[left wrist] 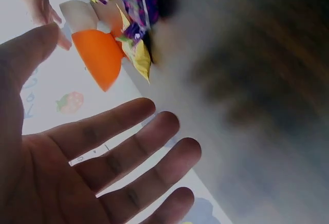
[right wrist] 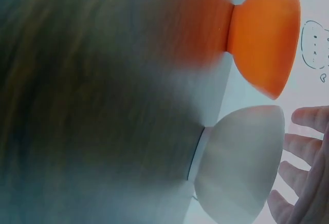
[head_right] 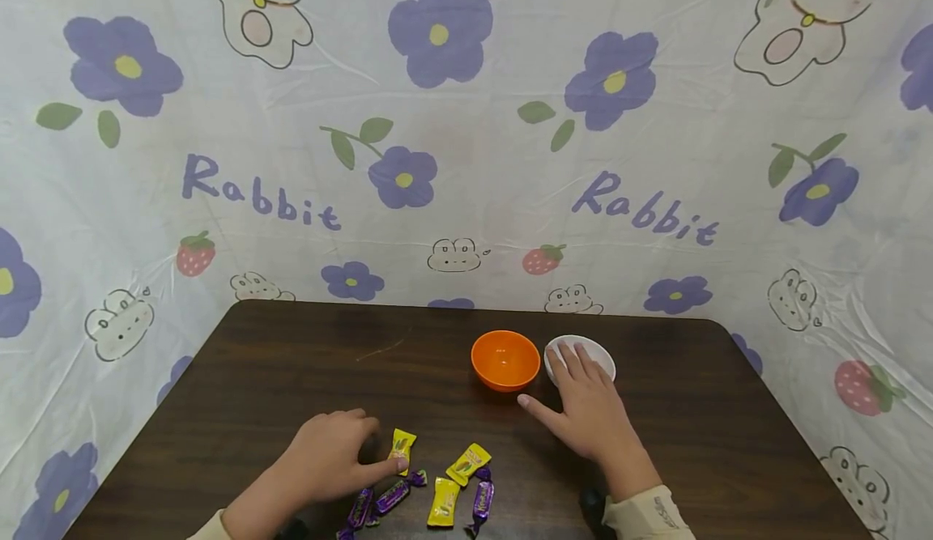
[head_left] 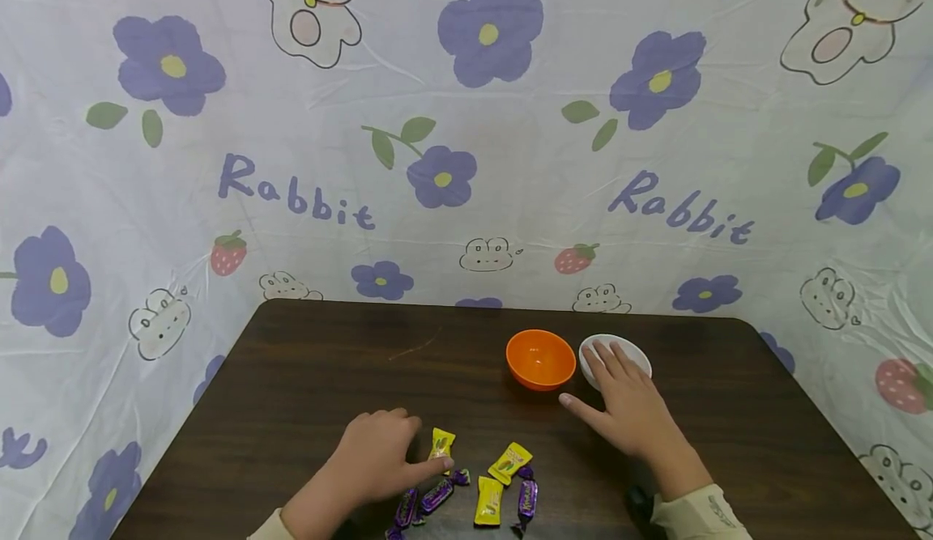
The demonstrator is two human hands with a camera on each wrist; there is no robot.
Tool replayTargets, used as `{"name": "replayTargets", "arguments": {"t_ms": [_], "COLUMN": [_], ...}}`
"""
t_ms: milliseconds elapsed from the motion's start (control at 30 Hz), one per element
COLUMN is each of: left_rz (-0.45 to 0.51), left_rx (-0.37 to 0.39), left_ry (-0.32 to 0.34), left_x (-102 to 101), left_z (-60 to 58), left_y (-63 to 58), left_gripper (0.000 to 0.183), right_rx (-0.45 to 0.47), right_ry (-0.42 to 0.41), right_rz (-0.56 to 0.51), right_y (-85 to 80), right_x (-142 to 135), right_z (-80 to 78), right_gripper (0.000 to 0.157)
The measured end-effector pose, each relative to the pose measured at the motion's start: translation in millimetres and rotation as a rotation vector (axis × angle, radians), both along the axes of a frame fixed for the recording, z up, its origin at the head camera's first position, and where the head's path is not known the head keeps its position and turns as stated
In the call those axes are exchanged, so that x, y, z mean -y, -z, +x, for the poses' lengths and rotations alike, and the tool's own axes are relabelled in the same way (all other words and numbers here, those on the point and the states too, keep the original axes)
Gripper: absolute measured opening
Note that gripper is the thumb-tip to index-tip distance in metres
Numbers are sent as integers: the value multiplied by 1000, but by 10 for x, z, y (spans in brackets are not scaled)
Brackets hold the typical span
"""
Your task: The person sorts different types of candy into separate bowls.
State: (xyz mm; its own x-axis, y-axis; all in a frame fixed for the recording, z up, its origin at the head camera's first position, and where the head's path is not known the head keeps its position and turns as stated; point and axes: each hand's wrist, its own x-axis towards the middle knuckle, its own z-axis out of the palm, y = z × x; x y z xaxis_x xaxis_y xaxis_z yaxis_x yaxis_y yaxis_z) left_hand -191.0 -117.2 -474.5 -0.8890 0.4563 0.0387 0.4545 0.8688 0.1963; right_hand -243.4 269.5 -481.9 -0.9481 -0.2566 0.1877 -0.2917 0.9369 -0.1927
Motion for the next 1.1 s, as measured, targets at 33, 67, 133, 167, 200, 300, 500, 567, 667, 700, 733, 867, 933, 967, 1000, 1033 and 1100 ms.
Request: {"name": "replayTargets", "arguments": {"t_ms": [33,67,133,167,200,300,500,567,667,700,733,867,933,967,1000,1033,1100], "left_rz": [2,7,22,28,33,32,5,-6,-30,-37,-43,-51,-49,-48,-50,-52,-54], "left_rx": [6,13,31,35,39,38,18,17,23,27,27,23,19,17,12,11,12], "left_ry": [7,12,17,20,22,24,34,32,28,27,28,36,40,41,42,40,38], "left_x": [-7,-15,-30,-36,-42,-57,-93,-112,-135,-141,-145,-152,-155,-158,-160,-164,-174], "left_z": [2,5,15,21,27,40,22,17,19,20,19,3,-7,-12,-17,-20,-21], "left_y": [0,1,5,9,16,48,80,69,45,39,34,46,65,73,79,81,76], "left_gripper": [69,65,56,54,52,50,50,50,51,50,50,47,46,45,45,45,44], "right_rx": [0,-1,0,2,5,20,25,21,24,26,26,28,29,31,32,33,34], "right_ry": [-1,-5,-13,-15,-16,-11,-4,-7,-12,-13,-15,-11,-7,-4,-3,-1,1], "right_rz": [2,1,-1,-2,-4,-11,-16,-20,-29,-31,-32,-31,-31,-30,-29,-28,-24], "right_y": [9,16,25,29,31,32,53,62,74,81,85,106,110,110,109,108,107], "right_x": [8,17,40,51,62,91,112,116,129,134,140,152,157,159,161,164,170], "right_z": [-11,-22,-43,-53,-61,-76,-111,-127,-146,-153,-161,-194,-206,-212,-217,-222,-237], "right_gripper": [97,97,97,97,97,98,99,98,98,98,98,98,98,99,99,99,100]}}
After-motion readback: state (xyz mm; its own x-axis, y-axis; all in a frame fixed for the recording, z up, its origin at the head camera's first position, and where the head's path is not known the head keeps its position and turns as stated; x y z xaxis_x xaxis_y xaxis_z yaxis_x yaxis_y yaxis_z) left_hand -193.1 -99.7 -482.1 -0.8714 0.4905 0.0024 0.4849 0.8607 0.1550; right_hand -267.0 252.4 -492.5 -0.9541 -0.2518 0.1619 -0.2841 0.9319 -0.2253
